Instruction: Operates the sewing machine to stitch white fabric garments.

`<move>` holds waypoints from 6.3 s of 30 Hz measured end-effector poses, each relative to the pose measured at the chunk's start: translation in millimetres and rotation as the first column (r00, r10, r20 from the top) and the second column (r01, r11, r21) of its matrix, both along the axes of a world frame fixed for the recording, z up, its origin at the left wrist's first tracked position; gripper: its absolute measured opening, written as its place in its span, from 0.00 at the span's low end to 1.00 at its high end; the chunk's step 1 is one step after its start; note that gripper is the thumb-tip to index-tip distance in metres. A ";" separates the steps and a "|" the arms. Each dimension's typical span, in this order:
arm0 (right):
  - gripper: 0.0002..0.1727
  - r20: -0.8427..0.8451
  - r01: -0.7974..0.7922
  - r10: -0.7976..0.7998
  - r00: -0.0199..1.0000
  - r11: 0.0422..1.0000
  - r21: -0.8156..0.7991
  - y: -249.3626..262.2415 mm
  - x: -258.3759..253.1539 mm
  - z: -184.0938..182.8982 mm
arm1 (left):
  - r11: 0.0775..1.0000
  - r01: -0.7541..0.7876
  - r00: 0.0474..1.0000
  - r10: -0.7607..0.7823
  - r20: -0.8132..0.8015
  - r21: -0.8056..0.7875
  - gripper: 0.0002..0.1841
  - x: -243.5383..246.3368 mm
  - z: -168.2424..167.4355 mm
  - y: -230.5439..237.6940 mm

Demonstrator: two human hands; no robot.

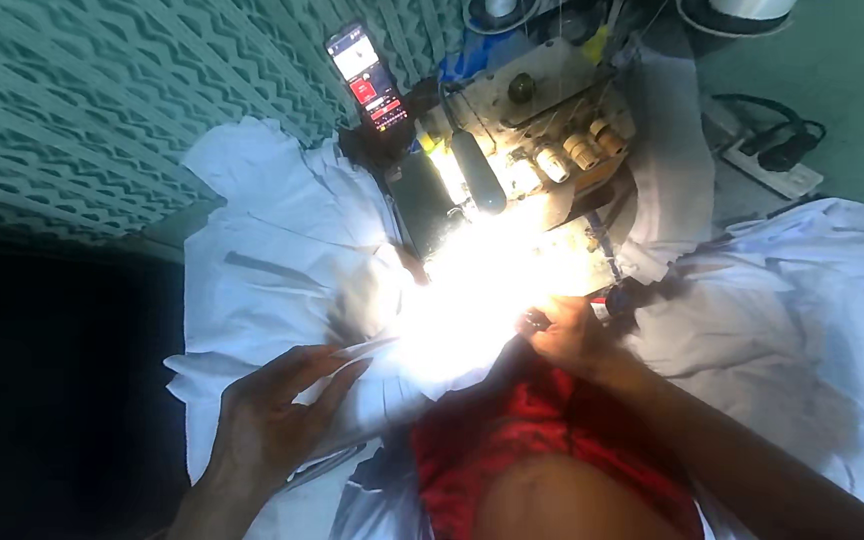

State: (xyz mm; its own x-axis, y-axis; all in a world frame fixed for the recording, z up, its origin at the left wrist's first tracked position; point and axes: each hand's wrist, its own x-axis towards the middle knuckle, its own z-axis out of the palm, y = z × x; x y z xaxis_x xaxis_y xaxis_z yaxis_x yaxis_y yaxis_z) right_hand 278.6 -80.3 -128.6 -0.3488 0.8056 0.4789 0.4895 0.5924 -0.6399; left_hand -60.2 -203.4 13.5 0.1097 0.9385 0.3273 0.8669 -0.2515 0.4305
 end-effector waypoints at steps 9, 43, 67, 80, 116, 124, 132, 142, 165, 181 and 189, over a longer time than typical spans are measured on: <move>0.16 0.080 0.035 -0.043 0.996 0.995 0.098 0.2 -0.4 -2.9 | 1.000 -0.017 0.980 0.021 -0.196 0.018 0.16 15.3 16.3 -5.5; 0.05 -0.288 0.065 -0.116 0.950 0.981 -0.182 -15.8 -24.7 43.5 | 0.896 -0.072 0.969 0.166 -0.181 0.438 0.07 92.0 26.4 200.3; 0.14 -0.420 -0.655 0.564 0.711 0.749 -0.103 6.5 -133.0 193.0 | 0.914 -0.181 0.956 0.077 -0.284 -0.363 0.15 -76.8 75.5 12.6; 0.10 -0.537 -0.568 0.304 0.787 0.696 -0.438 3.6 -53.2 68.8 | 0.978 0.001 0.921 -0.083 -0.380 -0.210 0.22 -51.2 65.1 67.3; 0.12 -0.528 -0.195 -0.138 0.838 0.827 -0.527 17.5 -23.8 9.9 | 0.974 -0.192 0.965 0.166 -0.202 -0.116 0.20 85.1 -45.8 233.7; 0.10 -0.388 0.179 -0.303 0.871 0.929 -0.322 -31.2 46.1 -21.5 | 0.952 -0.093 0.989 0.055 0.136 0.293 0.14 144.9 -53.7 114.7; 0.20 0.147 0.462 -0.438 0.887 0.849 -0.257 -36.3 86.4 -35.1 | 0.909 0.303 0.900 -0.174 0.400 -0.288 0.18 234.5 -94.8 103.0; 0.14 0.049 0.150 -0.148 0.988 0.987 -0.050 -88.0 61.4 -5.6 | 0.543 0.369 0.927 -0.272 0.257 -0.755 0.13 258.8 -93.7 151.5; 0.13 -0.604 -0.482 -0.282 0.746 0.397 -0.781 -65.9 45.5 -11.7 | 0.529 0.579 0.445 0.432 0.784 -0.620 0.09 175.9 -113.8 72.8; 0.14 -0.560 -0.384 -0.330 0.760 0.467 -0.796 -66.4 40.2 -11.8 | 0.565 0.532 0.498 0.393 0.773 -0.631 0.09 177.9 -107.4 71.3; 0.11 -0.602 -0.291 -0.153 0.784 0.766 -0.573 -63.8 17.4 16.7 | 0.835 0.356 0.281 0.334 0.900 -0.421 0.12 182.0 -94.0 51.1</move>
State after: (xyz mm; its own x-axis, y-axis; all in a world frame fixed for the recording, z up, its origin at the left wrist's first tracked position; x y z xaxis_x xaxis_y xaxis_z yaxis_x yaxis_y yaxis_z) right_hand 296.0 -144.1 -111.9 -0.2450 0.9694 0.0145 -0.1392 -0.0203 -0.9901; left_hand 121.8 -152.4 -80.5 0.0728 0.9633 -0.2584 -0.2297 0.2683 0.9355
